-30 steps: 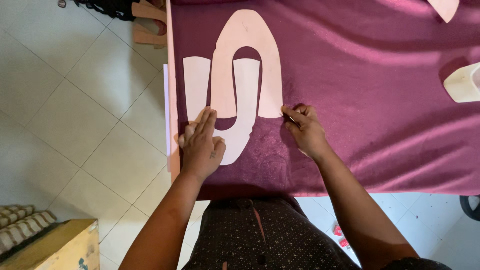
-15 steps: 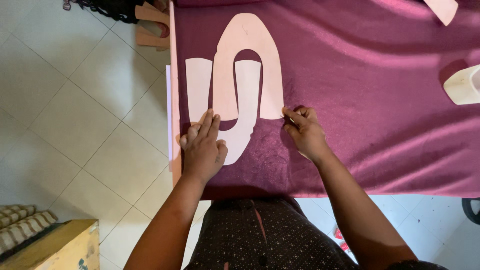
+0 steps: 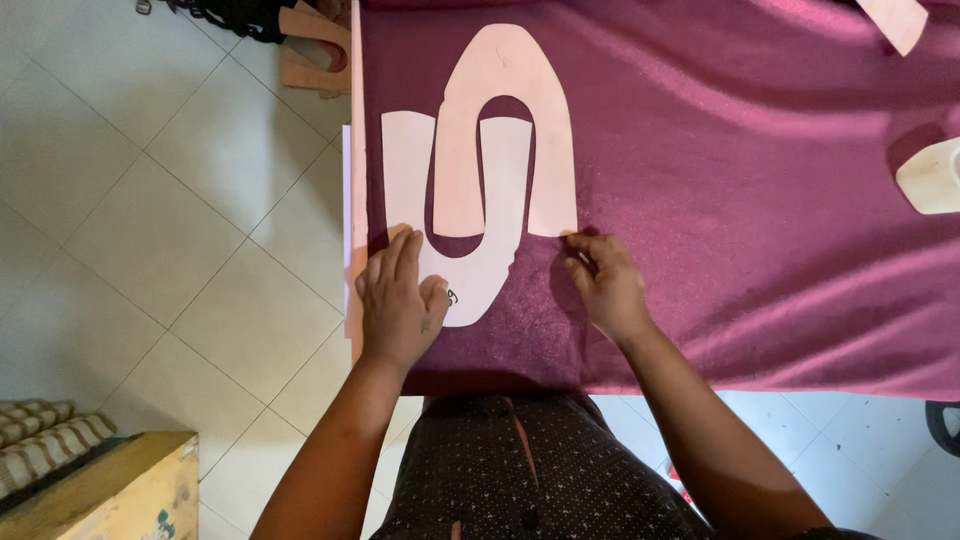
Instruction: The person places U-shaped paper patterns onto a maroon fabric laid on a table and secures them with pins. The person adjusts the pattern position and inserts multiple pins along the edges to hold the pattern in place.
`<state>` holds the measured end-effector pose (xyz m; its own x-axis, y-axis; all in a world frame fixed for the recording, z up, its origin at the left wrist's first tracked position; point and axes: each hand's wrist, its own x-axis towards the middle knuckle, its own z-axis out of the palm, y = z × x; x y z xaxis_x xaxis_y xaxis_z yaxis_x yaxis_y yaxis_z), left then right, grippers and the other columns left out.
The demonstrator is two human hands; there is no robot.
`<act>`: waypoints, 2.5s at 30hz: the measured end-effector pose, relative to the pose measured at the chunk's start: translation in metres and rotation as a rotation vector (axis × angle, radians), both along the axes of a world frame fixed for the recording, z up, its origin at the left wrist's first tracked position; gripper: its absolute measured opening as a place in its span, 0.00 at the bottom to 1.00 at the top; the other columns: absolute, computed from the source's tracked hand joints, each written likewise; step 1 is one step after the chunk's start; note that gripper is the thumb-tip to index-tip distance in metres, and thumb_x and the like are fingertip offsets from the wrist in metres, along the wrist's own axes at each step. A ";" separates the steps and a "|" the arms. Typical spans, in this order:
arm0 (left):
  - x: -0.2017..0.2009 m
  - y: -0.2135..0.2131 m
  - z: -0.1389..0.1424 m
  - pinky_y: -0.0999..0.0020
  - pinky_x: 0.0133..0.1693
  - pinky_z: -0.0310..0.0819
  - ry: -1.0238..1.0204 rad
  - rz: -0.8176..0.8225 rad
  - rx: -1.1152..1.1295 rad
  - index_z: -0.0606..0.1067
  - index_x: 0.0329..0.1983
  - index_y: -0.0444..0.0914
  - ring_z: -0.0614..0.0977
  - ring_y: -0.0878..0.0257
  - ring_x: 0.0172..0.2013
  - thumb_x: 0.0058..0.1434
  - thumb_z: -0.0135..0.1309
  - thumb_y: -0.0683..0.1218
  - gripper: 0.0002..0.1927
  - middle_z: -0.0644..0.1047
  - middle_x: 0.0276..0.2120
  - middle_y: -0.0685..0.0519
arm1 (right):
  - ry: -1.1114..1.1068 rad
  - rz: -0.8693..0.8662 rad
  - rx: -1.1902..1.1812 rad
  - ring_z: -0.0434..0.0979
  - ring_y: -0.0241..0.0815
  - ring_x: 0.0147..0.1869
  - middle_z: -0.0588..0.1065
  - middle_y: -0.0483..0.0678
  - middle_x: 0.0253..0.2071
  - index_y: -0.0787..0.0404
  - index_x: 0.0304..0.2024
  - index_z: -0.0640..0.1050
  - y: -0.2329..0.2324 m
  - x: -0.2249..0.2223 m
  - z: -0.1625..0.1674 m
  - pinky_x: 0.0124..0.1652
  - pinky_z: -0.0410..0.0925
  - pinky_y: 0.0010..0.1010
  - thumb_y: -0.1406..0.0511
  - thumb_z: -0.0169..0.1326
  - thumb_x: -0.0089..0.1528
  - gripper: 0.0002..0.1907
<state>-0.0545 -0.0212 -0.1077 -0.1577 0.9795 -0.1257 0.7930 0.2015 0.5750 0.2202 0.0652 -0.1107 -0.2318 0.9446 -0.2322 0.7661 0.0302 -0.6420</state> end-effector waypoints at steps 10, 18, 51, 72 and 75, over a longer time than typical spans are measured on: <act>-0.015 -0.035 0.003 0.43 0.71 0.28 0.029 -0.115 -0.020 0.58 0.72 0.33 0.47 0.43 0.74 0.49 0.64 0.58 0.51 0.51 0.74 0.38 | -0.055 0.208 -0.015 0.79 0.38 0.34 0.77 0.45 0.41 0.55 0.57 0.78 -0.051 -0.024 -0.001 0.32 0.76 0.28 0.62 0.55 0.65 0.18; -0.016 -0.034 0.005 0.46 0.71 0.30 0.028 -0.074 -0.053 0.60 0.70 0.35 0.49 0.47 0.74 0.46 0.67 0.58 0.51 0.53 0.73 0.42 | -0.136 0.265 -0.003 0.78 0.40 0.32 0.76 0.46 0.41 0.51 0.65 0.71 -0.037 -0.038 0.013 0.29 0.75 0.33 0.57 0.56 0.65 0.26; -0.018 -0.035 0.001 0.46 0.71 0.31 -0.012 -0.041 -0.069 0.58 0.72 0.34 0.48 0.49 0.75 0.47 0.68 0.58 0.53 0.53 0.74 0.42 | -0.159 0.180 -0.284 0.79 0.39 0.40 0.76 0.45 0.48 0.42 0.68 0.68 -0.031 -0.045 0.022 0.38 0.78 0.28 0.59 0.53 0.66 0.27; -0.019 -0.034 0.004 0.45 0.71 0.32 0.010 -0.063 -0.062 0.65 0.68 0.38 0.49 0.47 0.74 0.47 0.67 0.57 0.46 0.54 0.74 0.42 | -0.265 0.190 -0.436 0.76 0.35 0.37 0.74 0.43 0.45 0.35 0.70 0.65 -0.019 -0.056 0.047 0.35 0.76 0.28 0.56 0.52 0.66 0.29; -0.019 -0.034 0.005 0.45 0.71 0.33 0.012 -0.069 -0.047 0.68 0.67 0.39 0.50 0.46 0.74 0.48 0.67 0.57 0.44 0.54 0.74 0.42 | -0.249 0.195 -0.416 0.77 0.35 0.36 0.74 0.42 0.45 0.35 0.70 0.65 -0.019 -0.055 0.044 0.36 0.76 0.27 0.56 0.52 0.66 0.29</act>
